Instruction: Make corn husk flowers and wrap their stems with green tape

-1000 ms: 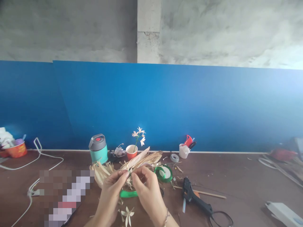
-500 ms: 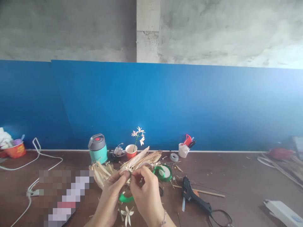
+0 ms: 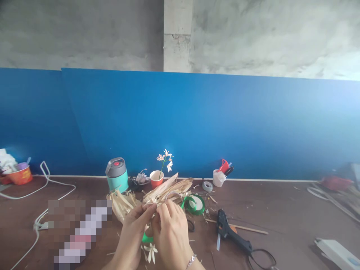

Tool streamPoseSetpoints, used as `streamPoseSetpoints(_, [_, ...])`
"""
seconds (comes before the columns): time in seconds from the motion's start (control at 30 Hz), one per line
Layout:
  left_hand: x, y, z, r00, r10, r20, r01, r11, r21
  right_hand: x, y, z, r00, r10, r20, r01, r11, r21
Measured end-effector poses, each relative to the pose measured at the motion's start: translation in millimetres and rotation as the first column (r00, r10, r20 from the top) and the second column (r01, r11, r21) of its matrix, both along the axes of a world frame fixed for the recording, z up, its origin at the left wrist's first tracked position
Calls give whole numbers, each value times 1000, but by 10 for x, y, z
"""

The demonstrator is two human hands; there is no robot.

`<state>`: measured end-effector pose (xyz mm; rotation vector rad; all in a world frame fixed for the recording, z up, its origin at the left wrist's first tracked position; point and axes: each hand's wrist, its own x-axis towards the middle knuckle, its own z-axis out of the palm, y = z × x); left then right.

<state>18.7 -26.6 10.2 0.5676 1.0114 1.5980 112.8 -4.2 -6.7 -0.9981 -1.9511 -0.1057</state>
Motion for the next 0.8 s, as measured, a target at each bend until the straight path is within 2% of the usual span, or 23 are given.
streamPoseSetpoints(0.07, [-35, 24, -17, 998, -9, -55, 9, 1000, -3, 10, 12, 16, 997, 33, -63, -39, 995, -93])
streamPoseSetpoints(0.13, [-78, 53, -42, 993, -11, -119, 11, 1000, 2, 34, 41, 59, 976, 83, -201, -140, 948, -285])
streamPoseSetpoints(0.17, [-99, 68, -54, 989, -7, -149, 10, 1000, 14, 51, 62, 87, 948, 107, -300, -225, 893, -390])
streamPoseSetpoints(0.23, [-135, 92, -68, 983, -8, -184, 17, 999, 47, 88, 106, 146, 849, 127, -513, -434, 722, -539])
streamPoseSetpoints(0.3, [-157, 106, -65, 982, -21, -190, 36, 997, 74, 120, 141, 190, 752, 103, -651, -587, 556, -589])
streamPoseSetpoints(0.33, [-161, 108, -58, 982, -36, -186, 52, 995, 79, 131, 153, 204, 718, 84, -691, -633, 494, -597])
streamPoseSetpoints(0.4, [-159, 105, -35, 981, -68, -182, 84, 993, 86, 145, 167, 214, 671, 50, -740, -690, 406, -599])
streamPoseSetpoints(0.47, [-146, 95, -6, 979, -92, -180, 110, 989, 95, 149, 172, 211, 628, 27, -778, -732, 362, -578])
streamPoseSetpoints(0.57, [-120, 70, 37, 985, -107, -138, 123, 986, 111, 151, 176, 205, 615, 21, -788, -739, 363, -567])
streamPoseSetpoints(0.63, [-104, 45, 62, 987, -130, -92, 139, 985, 106, 150, 173, 206, 639, 38, -768, -709, 417, -569])
streamPoseSetpoints(0.7, [-86, 18, 81, 988, -154, -27, 156, 985, 69, 142, 159, 205, 702, 65, -709, -625, 534, -570])
streamPoseSetpoints(0.8, [-50, -23, 88, 980, -170, 104, 170, 985, 9, 112, 111, 180, 841, 64, -537, -384, 770, -510])
